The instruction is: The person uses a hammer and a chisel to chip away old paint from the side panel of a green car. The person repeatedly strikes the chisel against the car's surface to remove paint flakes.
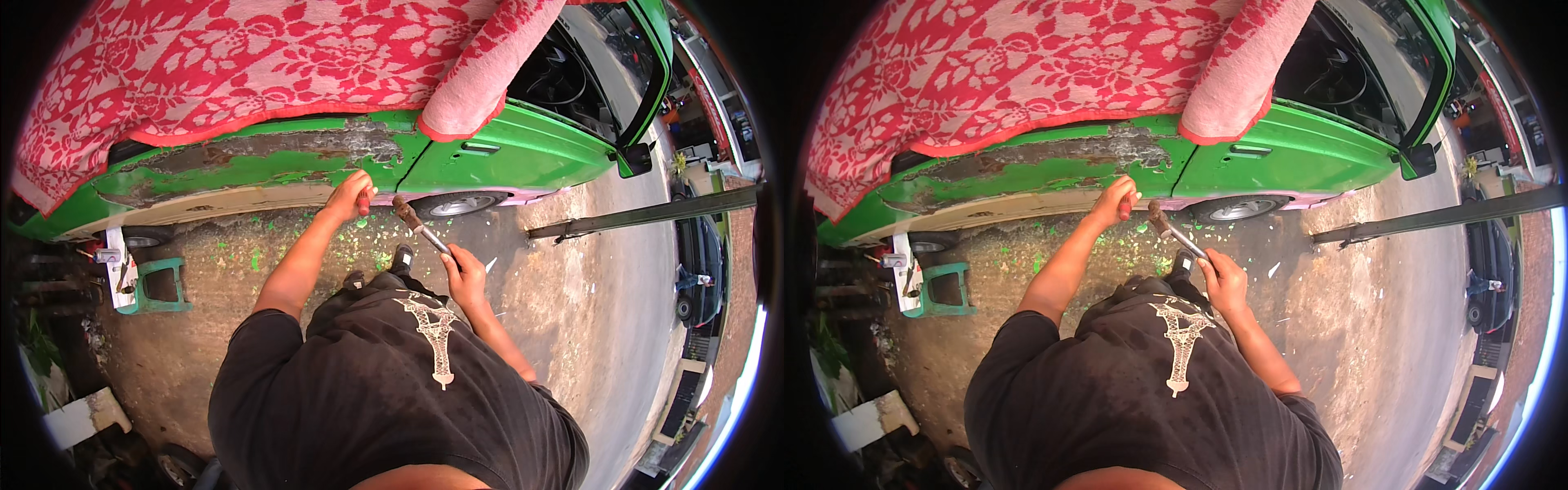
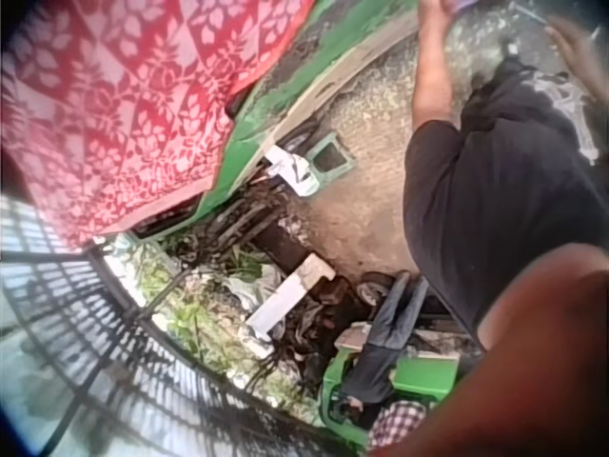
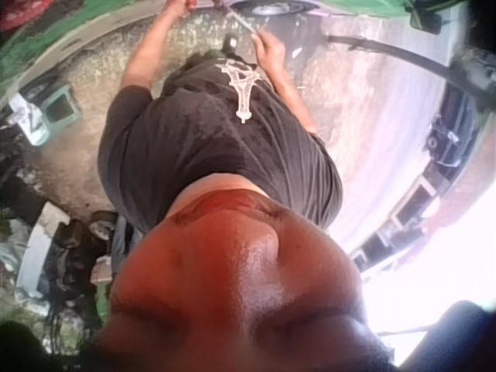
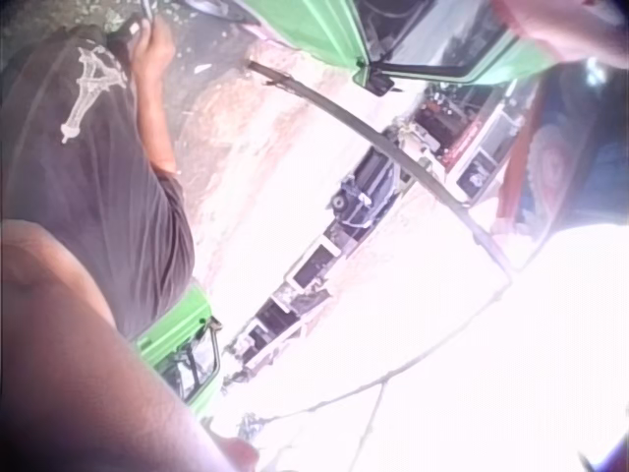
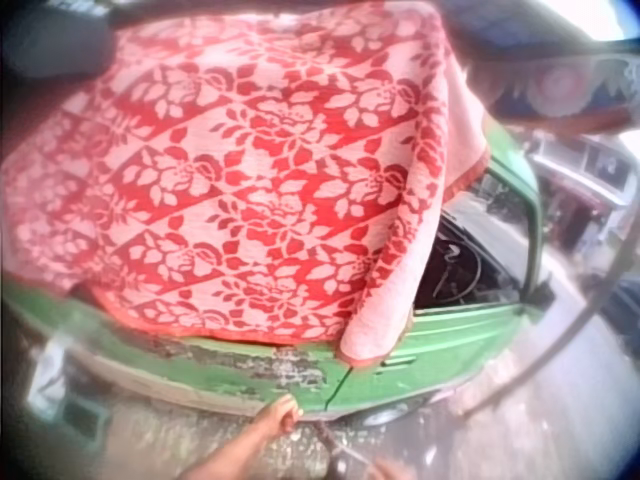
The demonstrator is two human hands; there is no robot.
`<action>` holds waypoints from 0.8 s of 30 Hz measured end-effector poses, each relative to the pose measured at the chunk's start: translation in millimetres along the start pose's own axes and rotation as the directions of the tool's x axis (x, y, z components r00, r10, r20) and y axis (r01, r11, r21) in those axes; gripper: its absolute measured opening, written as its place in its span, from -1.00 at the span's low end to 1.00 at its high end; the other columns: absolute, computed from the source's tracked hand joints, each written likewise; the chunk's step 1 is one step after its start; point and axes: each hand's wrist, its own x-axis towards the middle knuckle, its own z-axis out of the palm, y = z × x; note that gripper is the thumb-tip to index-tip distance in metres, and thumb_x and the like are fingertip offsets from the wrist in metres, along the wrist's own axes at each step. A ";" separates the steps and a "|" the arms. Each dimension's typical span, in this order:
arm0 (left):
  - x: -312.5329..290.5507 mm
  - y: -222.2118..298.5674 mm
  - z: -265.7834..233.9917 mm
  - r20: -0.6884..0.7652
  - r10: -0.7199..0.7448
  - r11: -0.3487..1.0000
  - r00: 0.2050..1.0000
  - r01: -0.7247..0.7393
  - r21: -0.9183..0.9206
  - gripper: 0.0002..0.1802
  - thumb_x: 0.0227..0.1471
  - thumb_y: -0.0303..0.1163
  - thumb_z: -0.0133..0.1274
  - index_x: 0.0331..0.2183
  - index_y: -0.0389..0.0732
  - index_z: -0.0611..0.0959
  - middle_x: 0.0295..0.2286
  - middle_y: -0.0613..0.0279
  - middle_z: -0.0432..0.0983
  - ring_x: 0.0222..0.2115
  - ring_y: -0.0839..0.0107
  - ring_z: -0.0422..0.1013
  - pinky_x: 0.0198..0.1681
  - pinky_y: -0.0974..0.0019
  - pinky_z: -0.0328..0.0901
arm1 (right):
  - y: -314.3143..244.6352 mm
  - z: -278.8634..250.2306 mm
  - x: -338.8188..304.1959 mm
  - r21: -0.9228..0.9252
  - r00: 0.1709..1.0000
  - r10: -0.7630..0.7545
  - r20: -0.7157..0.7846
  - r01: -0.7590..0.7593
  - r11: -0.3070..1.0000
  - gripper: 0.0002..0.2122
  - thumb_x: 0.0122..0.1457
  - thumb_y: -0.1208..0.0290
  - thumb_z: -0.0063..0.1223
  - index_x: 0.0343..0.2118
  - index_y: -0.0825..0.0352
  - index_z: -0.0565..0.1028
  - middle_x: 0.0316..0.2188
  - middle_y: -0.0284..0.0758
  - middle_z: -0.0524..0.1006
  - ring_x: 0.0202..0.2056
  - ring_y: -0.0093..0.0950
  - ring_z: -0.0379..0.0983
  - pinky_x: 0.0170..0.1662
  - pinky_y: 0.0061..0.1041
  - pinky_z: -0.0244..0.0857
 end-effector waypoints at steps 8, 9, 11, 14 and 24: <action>10.2 9.1 1.9 0.080 0.017 0.965 0.997 -0.038 0.260 -0.70 0.10 -0.31 0.12 -0.52 -0.21 0.39 -0.50 0.14 0.31 -0.48 0.04 0.32 -0.42 0.10 0.22 | 5.6 6.3 -3.1 0.001 1.000 -0.001 0.018 0.001 1.000 -0.81 0.14 0.40 0.19 -0.24 0.39 0.55 -0.48 -0.19 0.55 -0.50 -0.24 0.49 -0.43 -0.40 0.33; 10.6 10.4 3.1 0.089 -0.026 0.962 0.996 0.000 0.274 -0.69 0.11 -0.29 0.11 -0.53 -0.21 0.39 -0.50 0.14 0.30 -0.49 0.03 0.32 -0.43 0.09 0.22 | 6.9 8.4 -4.5 0.003 1.000 0.006 0.020 -0.006 1.000 -0.81 0.14 0.40 0.19 -0.24 0.39 0.55 -0.48 -0.19 0.55 -0.50 -0.24 0.49 -0.43 -0.40 0.33; 11.8 14.4 5.7 0.129 -0.113 0.988 0.985 0.097 0.122 -0.69 0.12 -0.29 0.10 -0.52 -0.22 0.39 -0.50 0.13 0.29 -0.51 0.02 0.32 -0.45 0.07 0.21 | 15.4 16.4 -9.1 0.002 1.000 0.008 0.000 -0.008 1.000 -0.81 0.14 0.40 0.18 -0.24 0.40 0.55 -0.48 -0.18 0.54 -0.50 -0.23 0.48 -0.43 -0.39 0.33; 10.6 6.4 10.5 0.097 -0.075 0.993 0.993 0.065 0.095 -0.69 0.13 -0.33 0.10 -0.53 -0.24 0.37 -0.51 0.11 0.26 -0.52 0.03 0.28 -0.45 0.04 0.13 | 18.3 20.6 -14.4 0.049 1.000 0.010 0.010 -0.010 0.999 -0.82 0.14 0.42 0.16 -0.24 0.39 0.55 -0.50 -0.18 0.53 -0.52 -0.23 0.46 -0.45 -0.38 0.31; 2.7 -8.3 19.2 0.023 0.019 0.999 1.000 -0.019 -0.032 -0.68 0.14 -0.51 0.06 -0.57 -0.29 0.30 -0.56 0.18 0.14 -0.56 0.26 0.11 -0.46 0.28 0.14 | 33.7 56.7 -8.5 -0.065 0.984 -0.172 0.052 0.175 0.982 -0.83 0.11 0.40 0.14 -0.24 0.27 0.51 -0.57 -0.26 0.44 -0.56 -0.20 0.42 -0.53 -0.27 0.27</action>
